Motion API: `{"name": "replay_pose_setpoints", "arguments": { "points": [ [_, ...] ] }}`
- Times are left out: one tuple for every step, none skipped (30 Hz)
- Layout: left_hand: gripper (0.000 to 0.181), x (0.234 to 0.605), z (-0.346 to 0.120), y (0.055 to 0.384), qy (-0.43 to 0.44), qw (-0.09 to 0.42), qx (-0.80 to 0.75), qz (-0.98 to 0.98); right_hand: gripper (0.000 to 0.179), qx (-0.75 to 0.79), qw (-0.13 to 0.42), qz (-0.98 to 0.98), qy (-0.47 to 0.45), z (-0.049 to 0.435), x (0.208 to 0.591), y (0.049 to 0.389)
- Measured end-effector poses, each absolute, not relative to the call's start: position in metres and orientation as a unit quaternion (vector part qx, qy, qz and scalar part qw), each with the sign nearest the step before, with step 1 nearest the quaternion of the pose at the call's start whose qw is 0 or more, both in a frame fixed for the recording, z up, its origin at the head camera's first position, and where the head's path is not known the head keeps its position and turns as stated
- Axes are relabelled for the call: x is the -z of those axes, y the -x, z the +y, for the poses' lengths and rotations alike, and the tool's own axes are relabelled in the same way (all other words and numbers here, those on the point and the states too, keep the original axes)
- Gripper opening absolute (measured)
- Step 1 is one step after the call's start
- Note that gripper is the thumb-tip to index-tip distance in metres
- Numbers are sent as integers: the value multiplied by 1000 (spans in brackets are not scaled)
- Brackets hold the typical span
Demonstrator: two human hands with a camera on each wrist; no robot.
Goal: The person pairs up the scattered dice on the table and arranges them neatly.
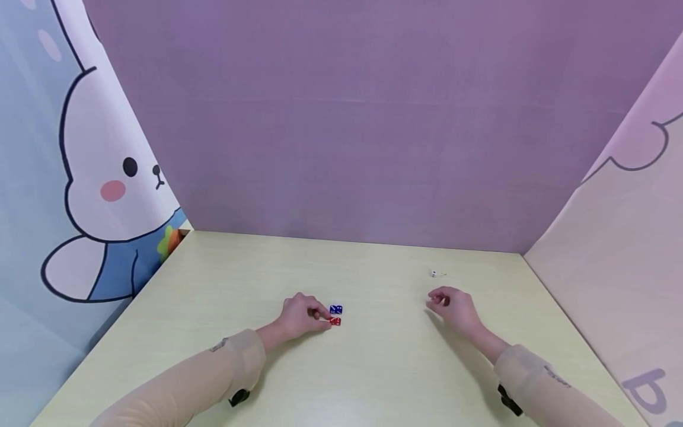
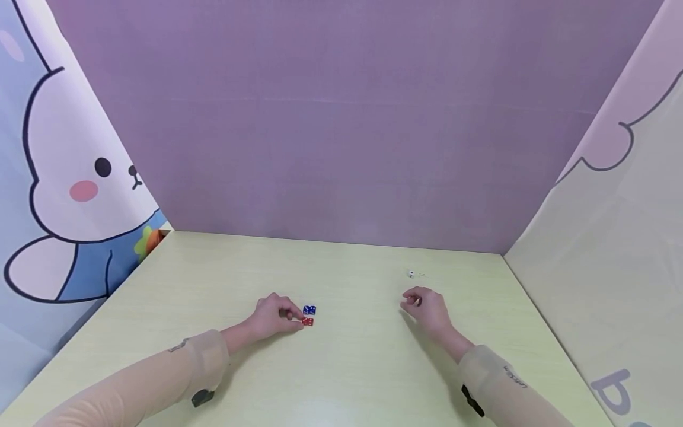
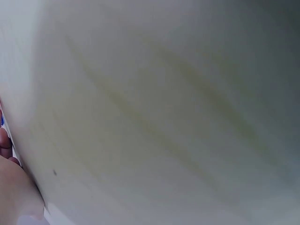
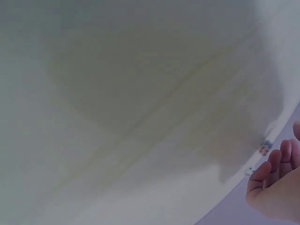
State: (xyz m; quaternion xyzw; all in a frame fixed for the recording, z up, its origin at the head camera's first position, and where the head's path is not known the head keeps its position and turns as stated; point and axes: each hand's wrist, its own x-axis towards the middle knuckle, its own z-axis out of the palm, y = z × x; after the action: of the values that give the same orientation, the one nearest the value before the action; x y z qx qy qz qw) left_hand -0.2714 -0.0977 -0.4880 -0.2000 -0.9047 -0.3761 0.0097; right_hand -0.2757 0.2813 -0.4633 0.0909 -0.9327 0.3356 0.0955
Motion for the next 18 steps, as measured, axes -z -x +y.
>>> {"name": "replay_pose_setpoints", "arguments": {
  "points": [
    [13, 488, -98, 271, 200, 10, 376, -905, 19, -336, 99, -932, -89, 284, 466, 278],
    [13, 487, -98, 271, 200, 10, 376, -905, 19, -336, 100, -932, -86, 287, 468, 280],
    [13, 487, -97, 271, 201, 10, 376, -905, 19, -337, 101, -933, -83, 289, 469, 282],
    [13, 487, -97, 271, 201, 9, 377, -904, 20, -336, 100, -933, -79, 291, 469, 284],
    [13, 486, -97, 271, 202, 10, 377, -904, 20, -335, 100, -934, -76, 293, 470, 285],
    [13, 486, -97, 271, 202, 9, 379, -903, 20, -333, 99, -935, -75, 294, 469, 286],
    [13, 485, -97, 271, 202, 9, 380, -903, 20, -330, 98, -936, -73, 295, 469, 287],
    [13, 485, -97, 271, 202, 9, 380, -903, 21, -327, 97, -937, -71, 296, 468, 288],
    [13, 485, -97, 271, 201, 9, 381, -903, 21, -325, 96, -938, -69, 296, 468, 289],
    [13, 484, -96, 271, 201, 8, 381, -902, 22, -322, 93, -940, -67, 297, 468, 289],
    [13, 484, -96, 271, 200, 8, 381, -903, 22, -318, 89, -942, -65, 298, 468, 290],
    [13, 484, -96, 271, 197, 7, 381, -903, 22, -313, 84, -944, -63, 298, 468, 291],
    [13, 483, -96, 271, 197, 7, 380, -904, 22, -311, 78, -946, -57, 298, 468, 291],
    [13, 483, -96, 271, 196, 8, 379, -904, 21, -308, 72, -947, -54, 299, 468, 291],
    [13, 483, -96, 271, 197, 9, 379, -904, 21, -304, 67, -949, -52, 299, 468, 292],
    [13, 483, -96, 271, 197, 9, 379, -904, 20, -302, 61, -950, -48, 299, 468, 293],
    [12, 482, -96, 271, 196, 10, 379, -904, 19, -301, 58, -951, -48, 300, 468, 293],
    [12, 482, -96, 271, 196, 10, 378, -904, 18, -299, 56, -951, -46, 300, 469, 293]
  ]
}}
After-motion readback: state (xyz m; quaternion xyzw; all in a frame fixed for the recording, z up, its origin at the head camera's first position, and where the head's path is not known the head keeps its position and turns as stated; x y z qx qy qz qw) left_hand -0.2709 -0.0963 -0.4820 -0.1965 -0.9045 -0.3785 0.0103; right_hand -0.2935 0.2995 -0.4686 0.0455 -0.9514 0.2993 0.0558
